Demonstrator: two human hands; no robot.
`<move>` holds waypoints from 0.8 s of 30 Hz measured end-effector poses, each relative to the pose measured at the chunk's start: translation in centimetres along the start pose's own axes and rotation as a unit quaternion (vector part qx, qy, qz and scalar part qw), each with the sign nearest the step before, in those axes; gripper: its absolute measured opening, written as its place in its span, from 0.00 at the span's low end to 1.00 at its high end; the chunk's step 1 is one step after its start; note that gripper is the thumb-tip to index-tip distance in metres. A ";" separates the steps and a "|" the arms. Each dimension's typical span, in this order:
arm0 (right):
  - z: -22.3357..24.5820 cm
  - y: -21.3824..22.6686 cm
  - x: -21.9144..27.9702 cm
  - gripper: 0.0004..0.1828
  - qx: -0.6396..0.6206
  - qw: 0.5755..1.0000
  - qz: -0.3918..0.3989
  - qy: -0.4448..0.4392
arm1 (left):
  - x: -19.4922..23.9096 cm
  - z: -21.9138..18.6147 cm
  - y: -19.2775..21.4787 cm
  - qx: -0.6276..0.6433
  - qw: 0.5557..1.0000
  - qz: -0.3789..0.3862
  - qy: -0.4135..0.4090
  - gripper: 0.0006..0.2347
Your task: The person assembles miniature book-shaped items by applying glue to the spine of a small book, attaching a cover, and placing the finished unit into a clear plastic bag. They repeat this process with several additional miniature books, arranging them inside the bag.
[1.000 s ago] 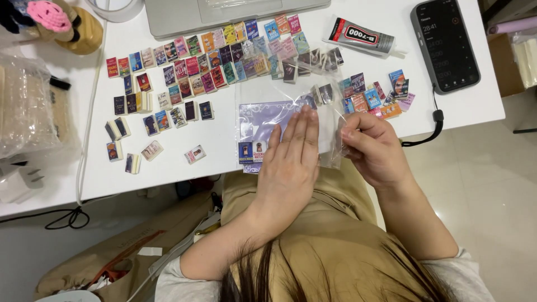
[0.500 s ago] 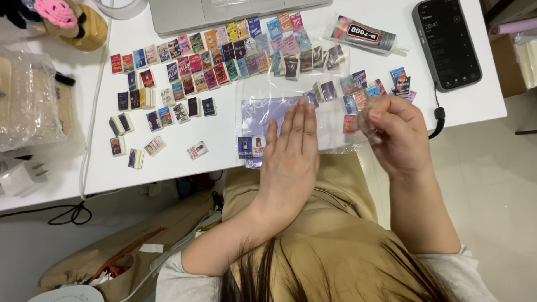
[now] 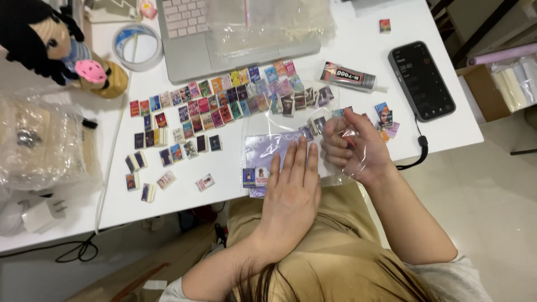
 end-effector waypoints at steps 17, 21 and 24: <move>3.3 -1.4 -0.1 0.23 0.192 0.975 -0.055 0.095 | 0.0 4.6 0.2 -0.002 0.981 0.190 -0.044 0.47; 4.1 -3.1 0.8 0.23 0.304 0.932 -0.092 0.173 | 0.2 4.7 0.1 -0.005 0.982 0.185 -0.041 0.49; 4.1 -2.8 0.9 0.23 0.227 0.951 -0.063 0.199 | 0.1 4.6 0.0 -0.038 0.983 0.174 -0.049 0.50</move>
Point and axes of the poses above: each hand's wrist, its own x-axis away from the middle knuckle, its own y-axis out of the back of the hand, z = x × y, the point moved 8 cm from there along -x, towards the middle knuckle, and after that the axes turned 10 degrees about -y, right-handed, at the moved point
